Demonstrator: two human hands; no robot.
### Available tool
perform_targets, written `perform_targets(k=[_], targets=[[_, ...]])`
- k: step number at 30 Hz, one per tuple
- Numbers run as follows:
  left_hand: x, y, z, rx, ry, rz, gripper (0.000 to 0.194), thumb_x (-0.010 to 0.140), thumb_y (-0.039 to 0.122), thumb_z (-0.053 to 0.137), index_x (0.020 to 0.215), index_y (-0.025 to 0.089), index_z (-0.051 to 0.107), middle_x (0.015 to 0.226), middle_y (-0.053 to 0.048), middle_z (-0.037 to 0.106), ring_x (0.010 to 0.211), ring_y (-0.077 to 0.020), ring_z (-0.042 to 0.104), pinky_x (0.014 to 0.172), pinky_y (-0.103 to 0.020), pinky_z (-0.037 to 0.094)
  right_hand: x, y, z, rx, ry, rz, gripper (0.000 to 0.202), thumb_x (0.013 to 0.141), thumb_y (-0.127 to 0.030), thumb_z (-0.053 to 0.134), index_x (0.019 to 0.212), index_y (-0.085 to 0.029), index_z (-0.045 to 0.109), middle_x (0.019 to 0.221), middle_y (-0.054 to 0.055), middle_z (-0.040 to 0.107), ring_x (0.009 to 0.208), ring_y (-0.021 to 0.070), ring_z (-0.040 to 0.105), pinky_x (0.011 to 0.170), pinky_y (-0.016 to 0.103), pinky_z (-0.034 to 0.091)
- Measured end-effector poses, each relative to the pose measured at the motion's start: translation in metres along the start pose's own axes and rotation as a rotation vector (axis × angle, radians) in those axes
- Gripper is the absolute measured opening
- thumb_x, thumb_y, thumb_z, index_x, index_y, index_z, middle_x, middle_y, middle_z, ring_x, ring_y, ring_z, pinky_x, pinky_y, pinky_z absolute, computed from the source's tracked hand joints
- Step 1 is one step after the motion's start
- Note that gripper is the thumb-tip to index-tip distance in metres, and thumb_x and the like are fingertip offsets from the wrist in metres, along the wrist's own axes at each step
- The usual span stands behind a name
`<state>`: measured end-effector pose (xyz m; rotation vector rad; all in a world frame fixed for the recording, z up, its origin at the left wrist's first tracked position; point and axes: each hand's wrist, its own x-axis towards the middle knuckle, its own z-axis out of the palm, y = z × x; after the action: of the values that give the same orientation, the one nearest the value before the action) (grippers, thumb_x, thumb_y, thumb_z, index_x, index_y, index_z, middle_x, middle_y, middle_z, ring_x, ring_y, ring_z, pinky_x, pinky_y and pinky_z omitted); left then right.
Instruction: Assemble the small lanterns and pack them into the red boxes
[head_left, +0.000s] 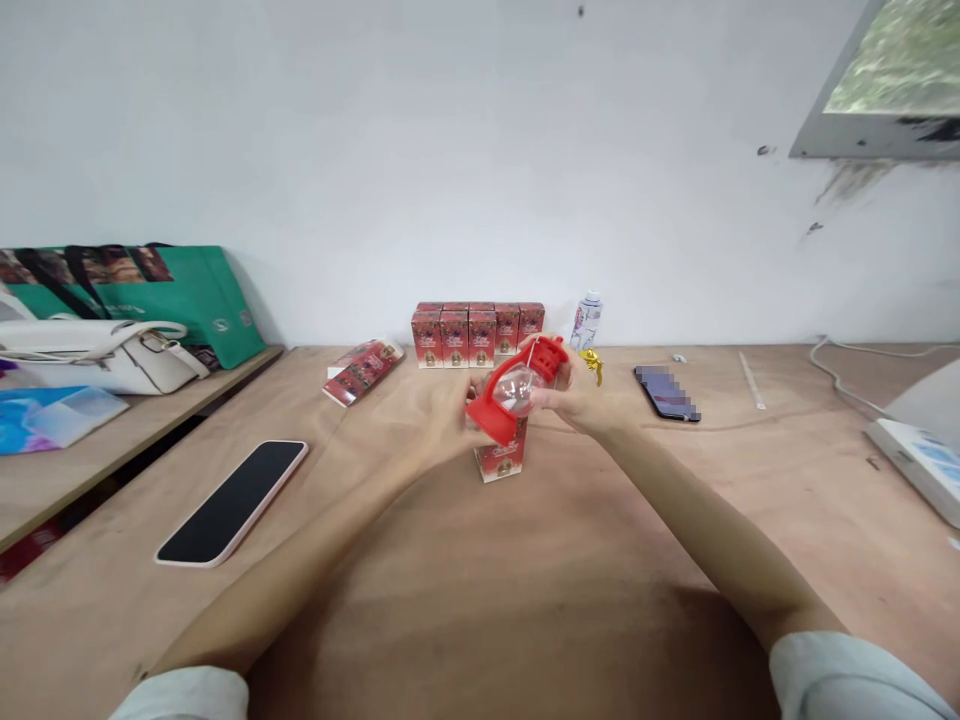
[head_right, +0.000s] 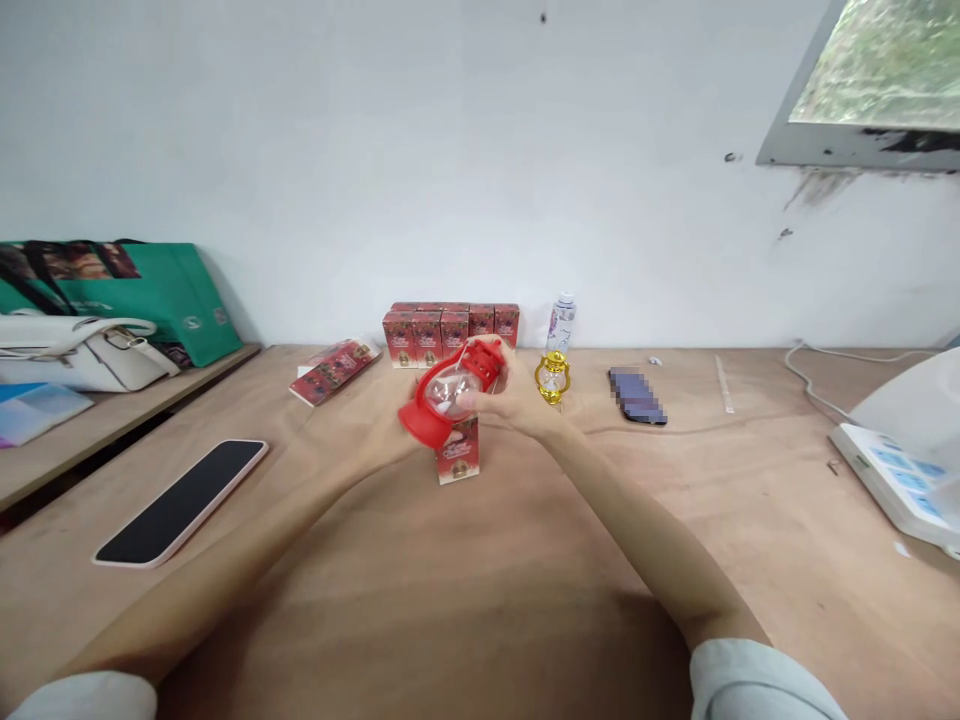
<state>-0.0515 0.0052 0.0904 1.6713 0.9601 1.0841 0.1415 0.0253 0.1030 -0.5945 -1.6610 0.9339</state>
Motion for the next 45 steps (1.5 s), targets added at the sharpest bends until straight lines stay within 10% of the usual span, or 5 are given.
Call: perform_targets(k=[11,19,45], targets=[[0.008,-0.023,-0.002,0.241,0.021,0.16,0.058,0.06,0.035,0.083,0.1,0.022,0.043,0.105,-0.004,0.056,0.09,-0.0195,0.06,0.075,-0.034,0.051,-0.002,-0.011,-0.014,-0.517,0.021,-0.137,0.074,0.064,-0.041,0.079,0.126,-0.022,0.042,0.118,0.009,0.056,0.104,0.0232,0.06,0.092,0.038,0.049],[0.004,-0.026,0.006,0.308,-0.021,0.289,0.064,0.073,0.037,0.075,0.128,0.025,0.045,0.125,-0.006,0.057,0.121,-0.0292,0.051,0.105,-0.047,0.039,-0.003,-0.012,0.003,-0.873,-0.164,-0.161,0.064,0.072,-0.048,0.072,0.123,-0.021,0.046,0.112,0.012,0.065,0.098,0.0319,0.064,0.082,0.043,0.05],[0.006,-0.041,0.008,0.484,0.049,0.419,0.081,0.072,0.042,0.074,0.137,0.021,0.03,0.134,-0.014,0.05,0.123,-0.0322,0.052,0.102,-0.052,0.044,0.006,-0.024,-0.018,-0.676,-0.428,-0.05,0.053,0.075,-0.03,0.071,0.123,-0.024,0.05,0.108,0.003,0.066,0.099,0.0215,0.064,0.086,0.034,0.048]])
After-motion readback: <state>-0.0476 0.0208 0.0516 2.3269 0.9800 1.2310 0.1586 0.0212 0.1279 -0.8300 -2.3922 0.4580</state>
